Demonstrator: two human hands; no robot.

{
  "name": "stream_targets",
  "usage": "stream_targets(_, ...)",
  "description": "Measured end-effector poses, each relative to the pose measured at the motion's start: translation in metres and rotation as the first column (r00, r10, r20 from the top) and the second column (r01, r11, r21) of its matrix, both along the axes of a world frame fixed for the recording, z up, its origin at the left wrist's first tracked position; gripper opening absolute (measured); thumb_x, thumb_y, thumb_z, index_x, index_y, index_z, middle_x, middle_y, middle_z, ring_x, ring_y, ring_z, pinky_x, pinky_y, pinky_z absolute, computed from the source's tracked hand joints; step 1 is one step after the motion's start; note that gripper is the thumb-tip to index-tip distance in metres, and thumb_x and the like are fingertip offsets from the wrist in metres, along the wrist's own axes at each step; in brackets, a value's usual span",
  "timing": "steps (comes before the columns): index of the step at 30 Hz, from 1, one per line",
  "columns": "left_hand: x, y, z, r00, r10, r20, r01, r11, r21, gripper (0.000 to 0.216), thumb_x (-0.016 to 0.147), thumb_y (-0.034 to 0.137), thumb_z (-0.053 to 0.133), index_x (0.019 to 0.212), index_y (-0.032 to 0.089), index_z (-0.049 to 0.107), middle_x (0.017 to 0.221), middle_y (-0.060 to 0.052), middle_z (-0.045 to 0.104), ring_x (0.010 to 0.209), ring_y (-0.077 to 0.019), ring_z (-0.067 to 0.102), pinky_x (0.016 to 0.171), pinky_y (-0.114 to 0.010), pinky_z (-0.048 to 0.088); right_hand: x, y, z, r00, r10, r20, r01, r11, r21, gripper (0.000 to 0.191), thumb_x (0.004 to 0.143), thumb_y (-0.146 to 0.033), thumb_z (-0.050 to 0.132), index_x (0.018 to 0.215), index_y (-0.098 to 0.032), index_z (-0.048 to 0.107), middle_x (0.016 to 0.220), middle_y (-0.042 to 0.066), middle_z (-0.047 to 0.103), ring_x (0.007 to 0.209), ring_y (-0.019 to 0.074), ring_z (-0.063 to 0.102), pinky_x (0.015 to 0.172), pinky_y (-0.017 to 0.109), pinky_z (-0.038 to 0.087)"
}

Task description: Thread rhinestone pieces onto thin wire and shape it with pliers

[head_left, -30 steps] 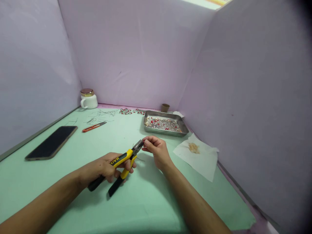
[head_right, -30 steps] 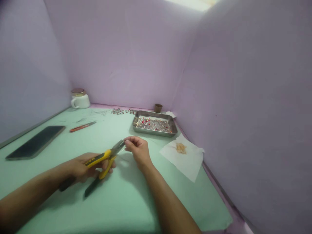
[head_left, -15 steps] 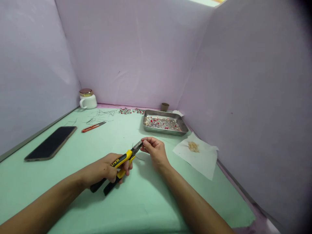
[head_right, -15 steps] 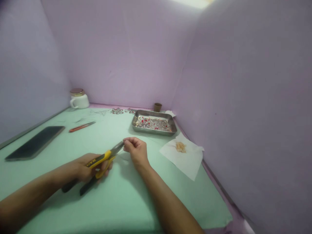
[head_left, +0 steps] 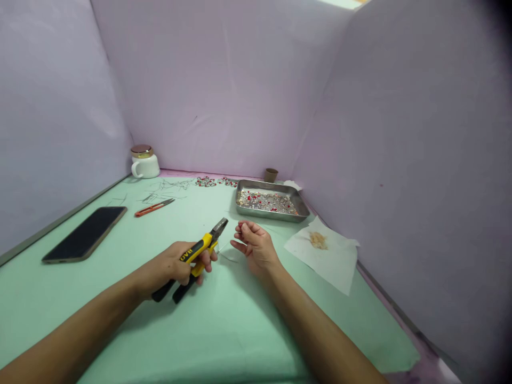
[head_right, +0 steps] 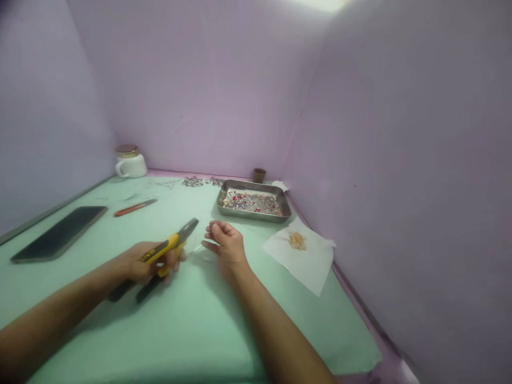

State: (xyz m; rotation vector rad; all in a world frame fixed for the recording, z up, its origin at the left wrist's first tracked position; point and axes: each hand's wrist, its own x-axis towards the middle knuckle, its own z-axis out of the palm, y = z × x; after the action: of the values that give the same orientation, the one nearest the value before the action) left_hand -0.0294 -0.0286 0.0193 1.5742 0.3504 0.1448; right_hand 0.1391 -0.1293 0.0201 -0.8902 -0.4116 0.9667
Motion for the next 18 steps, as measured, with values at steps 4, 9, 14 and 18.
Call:
stream_targets(4, 0.001, 0.005, -0.001, 0.996, 0.088, 0.015, -0.087, 0.994, -0.063, 0.024, 0.045, 0.01, 0.049, 0.068, 0.015, 0.052, 0.095, -0.008, 0.054, 0.075, -0.0226, 0.054, 0.059, -0.037, 0.049, 0.003, -0.001, 0.0, 0.999, 0.04, 0.009, -0.04, 0.999, 0.01, 0.025, 0.054, -0.027, 0.074, 0.073, -0.017, 0.062, 0.07, -0.001, 0.062, 0.059, 0.0086, 0.056, 0.056, 0.023, 0.051)
stream_targets(9, 0.003, 0.001, -0.005, 0.993, 0.085, 0.087, -0.068, 0.98, -0.185, 0.022, 0.046, 0.01, 0.052, 0.067, 0.015, 0.053, 0.094, -0.009, 0.054, 0.082, -0.0244, 0.052, 0.059, -0.037, 0.05, 0.004, -0.001, -0.001, 0.999, 0.038, 0.013, -0.038, 0.999, 0.022, 0.026, 0.054, -0.025, 0.074, 0.077, -0.018, 0.063, 0.071, -0.001, 0.063, 0.058, 0.008, 0.056, 0.057, 0.023, 0.051)
stream_targets(14, 0.004, -0.003, -0.009, 0.992, 0.084, 0.09, -0.06, 0.968, -0.245, 0.018, 0.049, 0.011, 0.053, 0.066, 0.014, 0.053, 0.091, -0.01, 0.054, 0.079, -0.0237, 0.052, 0.059, -0.037, 0.049, 0.004, 0.0, -0.001, 1.0, 0.018, 0.01, -0.018, 1.0, 0.014, 0.026, 0.053, -0.023, 0.074, 0.075, -0.017, 0.063, 0.075, 0.0, 0.064, 0.059, 0.0082, 0.056, 0.058, 0.023, 0.051)
stream_targets(18, 0.004, -0.003, -0.012, 0.995, 0.016, 0.099, 0.01, 0.964, -0.265, 0.02, 0.048, 0.01, 0.053, 0.068, 0.013, 0.053, 0.091, -0.01, 0.055, 0.078, -0.0239, 0.053, 0.059, -0.038, 0.048, 0.004, 0.0, -0.001, 1.0, 0.011, 0.011, -0.011, 1.0, 0.004, 0.026, 0.052, -0.022, 0.074, 0.074, -0.018, 0.063, 0.076, 0.0, 0.065, 0.059, 0.0088, 0.057, 0.056, 0.023, 0.051)
